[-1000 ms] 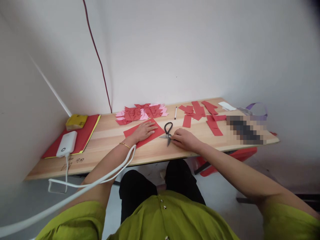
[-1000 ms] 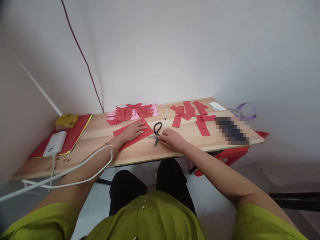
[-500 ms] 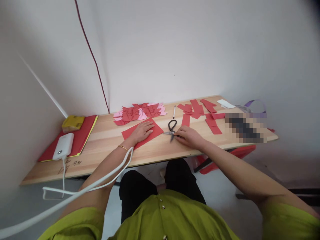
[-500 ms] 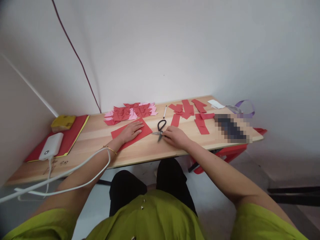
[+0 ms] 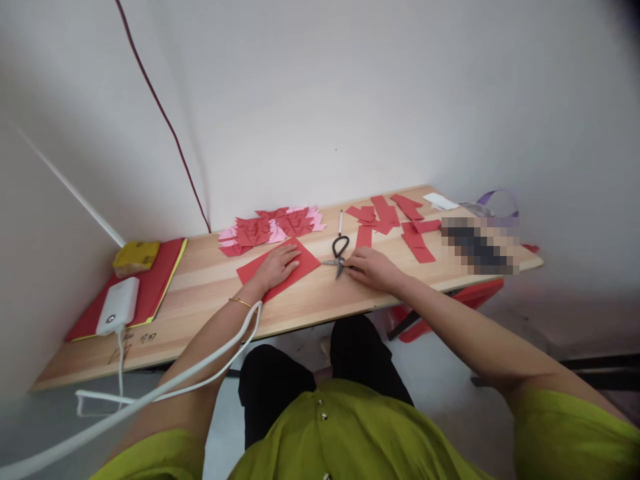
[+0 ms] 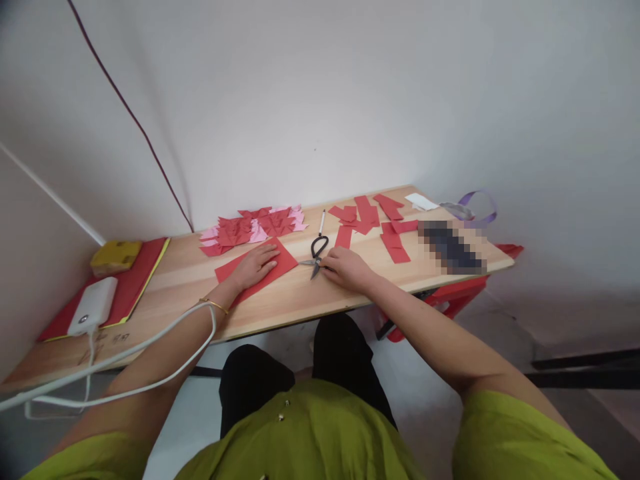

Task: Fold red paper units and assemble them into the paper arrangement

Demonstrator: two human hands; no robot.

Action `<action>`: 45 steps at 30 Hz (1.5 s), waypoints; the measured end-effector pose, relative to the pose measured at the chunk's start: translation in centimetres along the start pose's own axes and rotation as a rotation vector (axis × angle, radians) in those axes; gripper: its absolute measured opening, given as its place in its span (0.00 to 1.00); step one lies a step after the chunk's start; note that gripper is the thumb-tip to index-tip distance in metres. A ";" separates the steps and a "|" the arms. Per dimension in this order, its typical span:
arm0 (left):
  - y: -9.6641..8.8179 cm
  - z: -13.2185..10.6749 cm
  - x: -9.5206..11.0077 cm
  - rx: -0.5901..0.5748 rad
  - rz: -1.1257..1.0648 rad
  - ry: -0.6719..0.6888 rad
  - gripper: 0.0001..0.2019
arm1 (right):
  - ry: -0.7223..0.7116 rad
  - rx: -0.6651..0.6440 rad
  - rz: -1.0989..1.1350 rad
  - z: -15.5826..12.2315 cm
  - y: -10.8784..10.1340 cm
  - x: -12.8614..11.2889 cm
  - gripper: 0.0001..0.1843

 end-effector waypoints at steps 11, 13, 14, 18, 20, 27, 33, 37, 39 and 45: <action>0.1 0.1 0.0 -0.020 0.007 -0.009 0.26 | -0.007 -0.016 -0.006 0.2 0.1 -0.2 0.12; 0.0 0.0 0.1 -0.017 0.009 -0.011 0.25 | -0.013 -0.018 -0.001 0.3 0.2 -0.4 0.12; -0.1 0.0 0.1 -0.014 0.008 -0.013 0.25 | -0.019 -0.018 0.002 0.4 0.2 -0.5 0.11; -0.2 0.0 0.2 -0.007 0.003 -0.007 0.24 | -0.052 -0.014 0.003 0.8 0.3 -1.5 0.11; -0.2 0.0 0.2 -0.001 0.005 0.004 0.24 | -0.076 -0.009 -0.009 1.0 0.3 -2.2 0.11; 0.1 0.1 -0.2 0.021 -0.011 0.019 0.24 | -0.191 0.012 -0.027 1.9 1.3 -4.3 0.12; 0.2 0.1 -0.2 0.027 -0.010 0.039 0.23 | -0.221 0.013 0.013 2.5 1.9 -4.7 0.12; 0.1 0.1 0.0 0.035 0.009 0.051 0.24 | -0.249 0.018 0.023 2.4 1.8 -5.0 0.13; 0.1 0.0 0.1 0.036 0.013 0.050 0.24 | -0.263 0.017 0.023 2.1 1.7 -5.1 0.13; 0.0 0.0 0.2 0.036 0.023 0.047 0.24 | -0.273 0.024 0.012 2.1 1.9 -5.1 0.13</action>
Point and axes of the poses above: each hand's wrist, its own z-axis towards the middle knuckle, its own y-axis out of the palm, x = y × z, the point moved 10 cm from there along z, towards the middle knuckle, and after that the axes turned 3 degrees about y, right-handed, at the moved point
